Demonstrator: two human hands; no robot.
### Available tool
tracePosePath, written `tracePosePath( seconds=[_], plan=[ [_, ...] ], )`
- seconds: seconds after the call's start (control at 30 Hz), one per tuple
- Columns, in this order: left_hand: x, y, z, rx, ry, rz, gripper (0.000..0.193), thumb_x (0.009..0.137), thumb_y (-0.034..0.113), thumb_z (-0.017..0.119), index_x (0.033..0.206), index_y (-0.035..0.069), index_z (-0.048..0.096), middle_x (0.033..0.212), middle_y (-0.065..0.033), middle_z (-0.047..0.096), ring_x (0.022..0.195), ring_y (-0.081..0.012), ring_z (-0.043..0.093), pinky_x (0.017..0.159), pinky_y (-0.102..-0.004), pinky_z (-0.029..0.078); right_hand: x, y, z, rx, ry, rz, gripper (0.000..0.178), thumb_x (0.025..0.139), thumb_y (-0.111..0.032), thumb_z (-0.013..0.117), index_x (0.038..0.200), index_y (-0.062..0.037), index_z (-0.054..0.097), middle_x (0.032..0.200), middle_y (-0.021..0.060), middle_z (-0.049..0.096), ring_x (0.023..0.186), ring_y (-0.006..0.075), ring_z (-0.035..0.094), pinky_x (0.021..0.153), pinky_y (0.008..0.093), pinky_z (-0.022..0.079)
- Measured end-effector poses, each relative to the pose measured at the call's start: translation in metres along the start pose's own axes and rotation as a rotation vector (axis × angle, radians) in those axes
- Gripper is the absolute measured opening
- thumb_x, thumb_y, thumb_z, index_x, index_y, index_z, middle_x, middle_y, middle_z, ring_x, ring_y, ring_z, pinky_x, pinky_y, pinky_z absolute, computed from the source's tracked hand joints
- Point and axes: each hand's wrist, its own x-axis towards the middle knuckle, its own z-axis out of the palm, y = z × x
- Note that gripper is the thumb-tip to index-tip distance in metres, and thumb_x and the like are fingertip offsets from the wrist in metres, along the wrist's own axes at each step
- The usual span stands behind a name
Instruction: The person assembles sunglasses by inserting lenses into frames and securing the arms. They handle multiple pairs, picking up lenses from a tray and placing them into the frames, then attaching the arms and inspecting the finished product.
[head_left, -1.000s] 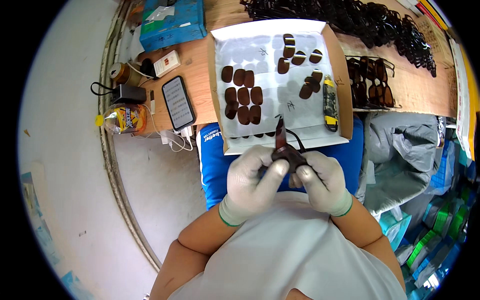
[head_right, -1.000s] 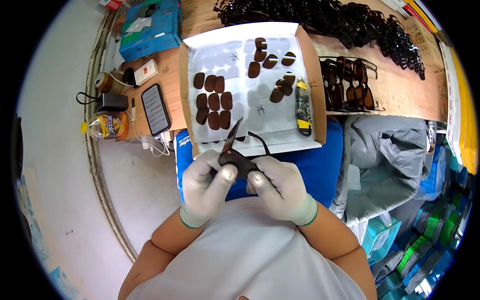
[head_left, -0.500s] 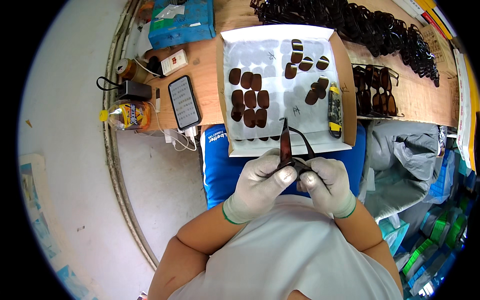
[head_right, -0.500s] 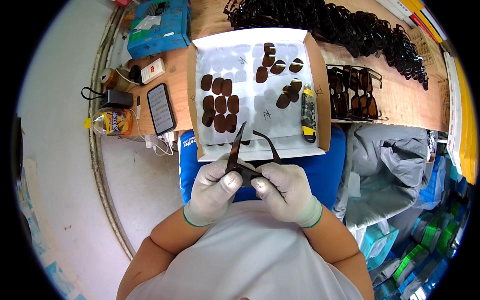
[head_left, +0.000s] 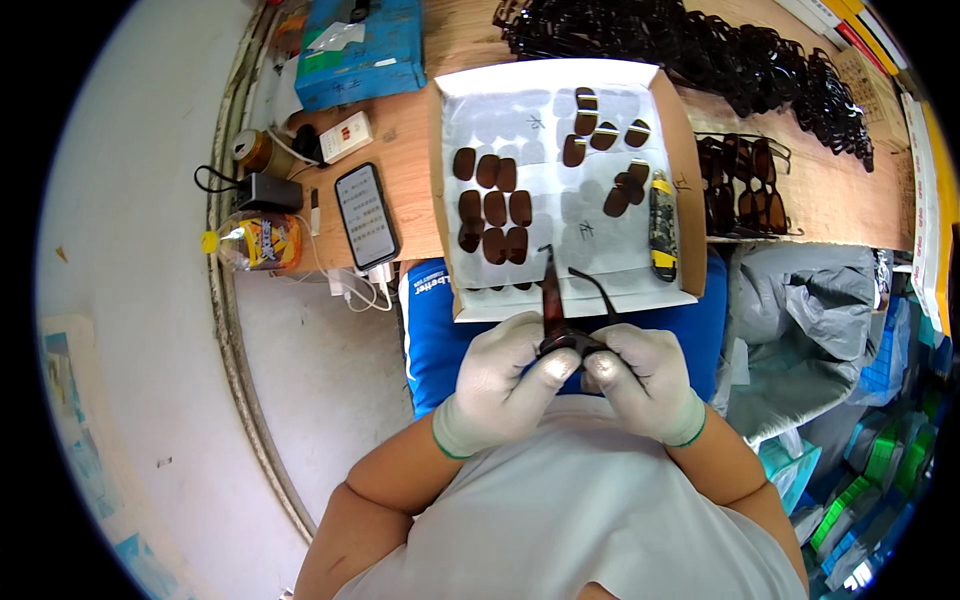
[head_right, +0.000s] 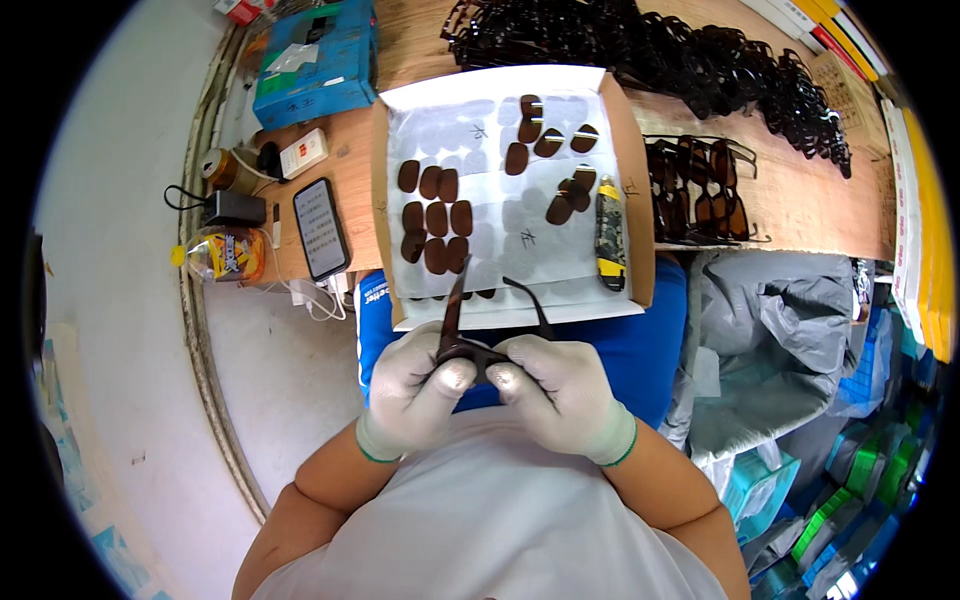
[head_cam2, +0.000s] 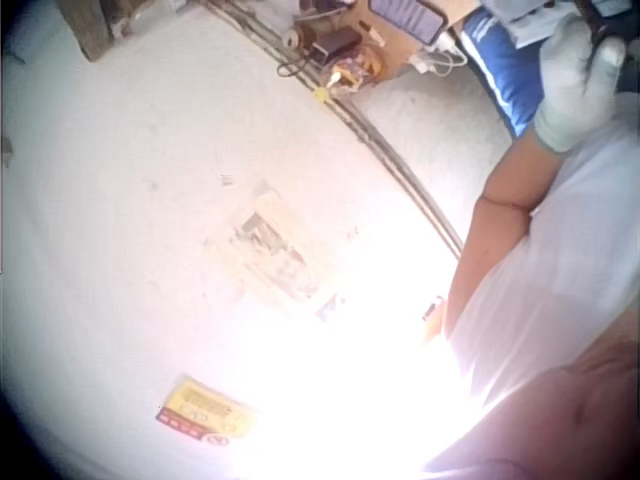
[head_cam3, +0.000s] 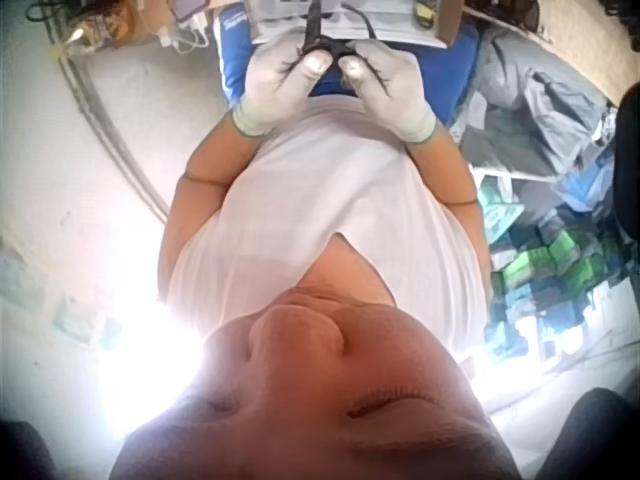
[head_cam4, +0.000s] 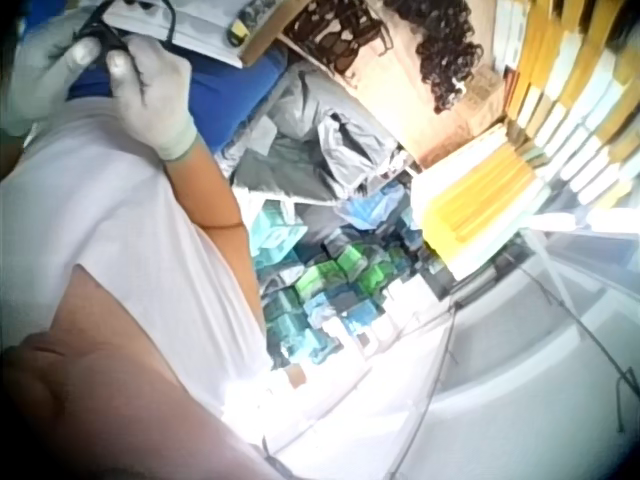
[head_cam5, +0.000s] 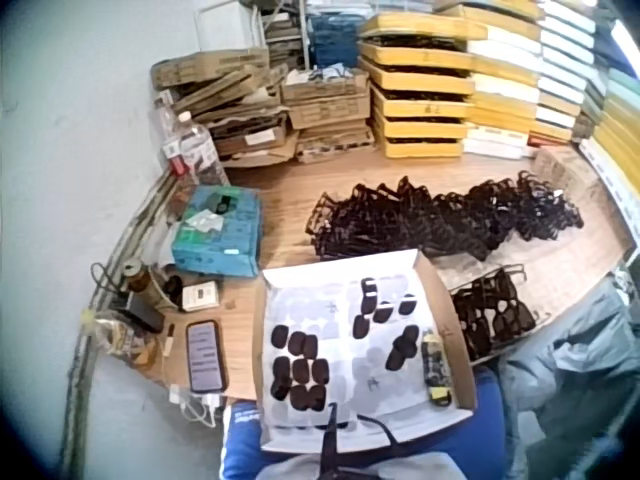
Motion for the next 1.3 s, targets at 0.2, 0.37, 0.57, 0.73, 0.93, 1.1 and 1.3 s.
tracePosePath(
  seconds=[0.2,0.37,0.57,0.73,0.93,1.1,1.3],
  plan=[
    [0.004,0.021,-0.012,0.086,-0.019,0.068,0.017,0.097,0.014,0.065,0.101,-0.001,0.071,0.084,-0.0134,0.068,0.072,-0.0230,0.064,0.066,-0.0330,0.051,-0.002,-0.009,-0.009,0.083,-0.172,-0.017,0.025,0.099,-0.013,0.056,0.118,0.0017,0.064,0.079,0.0096,0.066,0.067,0.0242,0.066,0.064,0.0325,0.053],
    [0.013,0.028,-0.014,-0.167,-0.151,0.026,0.018,0.098,0.013,0.064,0.097,-0.004,0.071,0.084,-0.0113,0.068,0.073,-0.0191,0.064,0.066,-0.0310,0.051,-0.008,-0.003,-0.013,0.010,-0.210,-0.067,0.023,0.098,-0.013,0.058,0.113,0.0018,0.065,0.074,0.0076,0.065,0.063,0.0237,0.065,0.061,0.0317,0.052],
    [0.015,0.021,-0.011,-0.296,-0.157,0.007,0.023,0.100,0.015,0.062,0.095,-0.006,0.070,0.087,-0.0114,0.070,0.076,-0.0175,0.065,0.066,-0.0310,0.051,-0.007,0.003,-0.012,0.046,-0.193,-0.115,0.022,0.098,-0.014,0.058,0.111,0.0014,0.065,0.076,0.0075,0.067,0.063,0.0239,0.066,0.061,0.0315,0.053],
    [0.019,0.026,-0.015,-0.228,-0.108,0.065,0.026,0.100,0.017,0.062,0.092,-0.007,0.069,0.081,-0.0123,0.070,0.070,-0.0175,0.065,0.064,-0.0305,0.052,0.000,-0.003,-0.007,0.166,-0.196,-0.084,0.019,0.098,-0.013,0.057,0.110,0.0011,0.064,0.077,0.0076,0.068,0.064,0.0248,0.067,0.061,0.0320,0.053],
    [0.020,0.030,-0.014,-0.258,-0.090,-0.029,0.028,0.098,0.021,0.065,0.094,-0.006,0.072,0.085,-0.0127,0.071,0.072,-0.0171,0.065,0.065,-0.0291,0.050,0.003,0.000,-0.009,0.080,-0.181,-0.114,0.014,0.097,-0.011,0.059,0.102,0.0008,0.064,0.069,0.0093,0.063,0.059,0.0280,0.064,0.057,0.0345,0.051],
    [0.012,0.025,-0.008,-0.332,0.072,-0.195,0.047,0.095,0.040,0.070,0.087,-0.006,0.069,0.075,-0.0077,0.064,0.064,-0.0105,0.053,0.059,-0.0252,0.039,0.010,0.000,-0.011,0.002,-0.211,-0.080,0.012,0.097,-0.008,0.058,0.103,0.0020,0.059,0.069,0.0086,0.062,0.059,0.0219,0.061,0.059,0.0331,0.050],
    [0.018,0.018,-0.020,-0.402,0.065,-0.246,0.041,0.100,0.036,0.065,0.096,-0.004,0.069,0.077,-0.0036,0.064,0.068,-0.0080,0.052,0.062,-0.0234,0.041,0.013,-0.005,-0.003,0.643,-0.221,0.136,0.022,0.095,0.004,0.053,0.116,0.0037,0.049,0.086,0.0077,0.062,0.077,0.0116,0.056,0.072,0.0297,0.050]
  ],
)
